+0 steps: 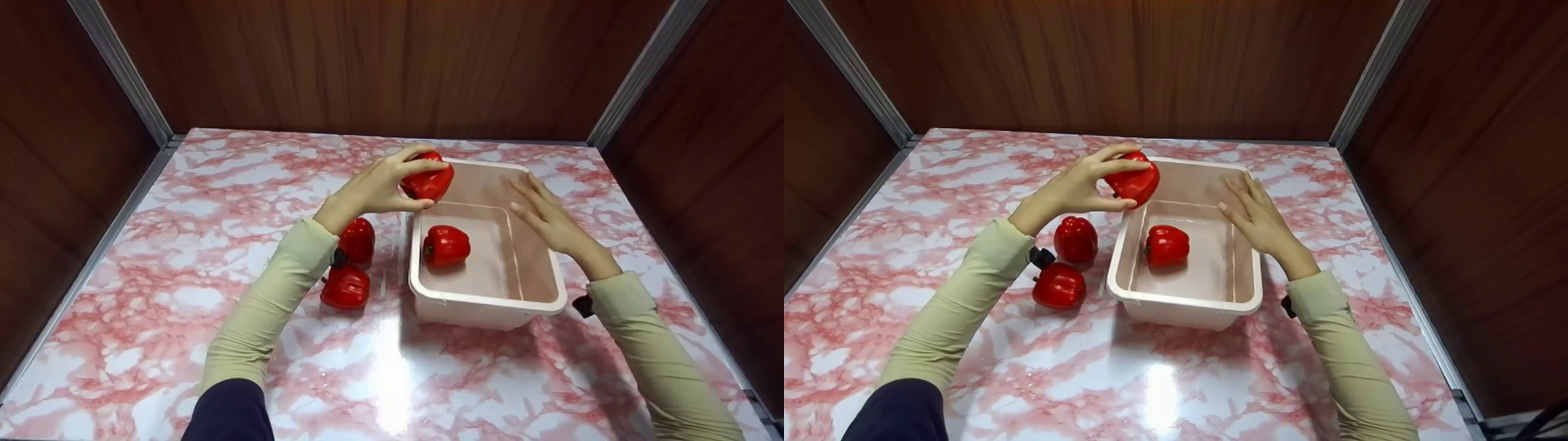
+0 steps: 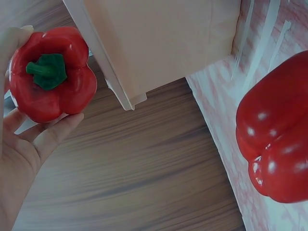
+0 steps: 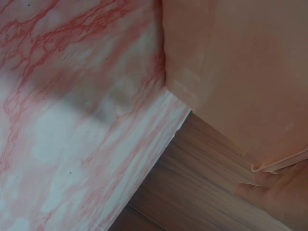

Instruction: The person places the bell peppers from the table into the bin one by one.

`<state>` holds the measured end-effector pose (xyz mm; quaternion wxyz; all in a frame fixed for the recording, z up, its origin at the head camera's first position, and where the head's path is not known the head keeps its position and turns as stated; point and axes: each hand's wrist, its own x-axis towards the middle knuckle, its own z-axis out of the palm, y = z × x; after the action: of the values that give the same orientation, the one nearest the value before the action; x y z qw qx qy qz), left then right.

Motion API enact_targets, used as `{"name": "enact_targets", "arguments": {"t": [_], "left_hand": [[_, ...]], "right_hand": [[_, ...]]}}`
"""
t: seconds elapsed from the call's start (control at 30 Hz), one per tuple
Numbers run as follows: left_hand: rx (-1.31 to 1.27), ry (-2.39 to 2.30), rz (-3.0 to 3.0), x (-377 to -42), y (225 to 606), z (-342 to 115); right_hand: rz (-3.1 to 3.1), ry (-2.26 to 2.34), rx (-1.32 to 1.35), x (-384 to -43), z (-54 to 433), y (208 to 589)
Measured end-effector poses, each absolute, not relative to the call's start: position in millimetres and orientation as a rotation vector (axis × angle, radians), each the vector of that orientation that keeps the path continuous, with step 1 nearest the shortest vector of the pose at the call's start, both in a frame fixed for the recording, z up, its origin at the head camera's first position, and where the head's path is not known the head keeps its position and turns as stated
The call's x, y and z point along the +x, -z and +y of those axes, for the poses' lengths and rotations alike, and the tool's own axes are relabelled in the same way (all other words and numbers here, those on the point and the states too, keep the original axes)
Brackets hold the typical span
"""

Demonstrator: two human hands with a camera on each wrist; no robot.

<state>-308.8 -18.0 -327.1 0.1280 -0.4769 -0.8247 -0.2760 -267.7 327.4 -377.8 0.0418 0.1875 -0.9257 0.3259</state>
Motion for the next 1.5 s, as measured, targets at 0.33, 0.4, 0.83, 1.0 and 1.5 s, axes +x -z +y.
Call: {"name": "enact_targets", "arguments": {"t": [0.33,0.4,0.83,1.0,1.5], "left_hand": [[-1.426,0.802,-2.356,-310.5,327.8,-11.8],[-1.439,0.804,-2.348,-310.3,327.5,-10.9],[-1.474,0.780,-2.385,-309.7,327.6,-5.2],[-1.506,0.791,-2.361,-310.0,328.7,-2.8],[-1.533,0.772,-2.294,-311.4,330.1,2.8]], "right_hand": [[-2.840,-1.013,0.570,-267.6,326.7,378.4],[-2.841,-1.018,0.570,-267.4,327.0,378.3],[-2.843,-0.999,0.563,-266.8,328.4,377.5],[-2.849,-0.992,0.559,-266.7,328.5,378.3],[-2.843,-0.981,0.543,-267.9,327.5,378.8]]}}
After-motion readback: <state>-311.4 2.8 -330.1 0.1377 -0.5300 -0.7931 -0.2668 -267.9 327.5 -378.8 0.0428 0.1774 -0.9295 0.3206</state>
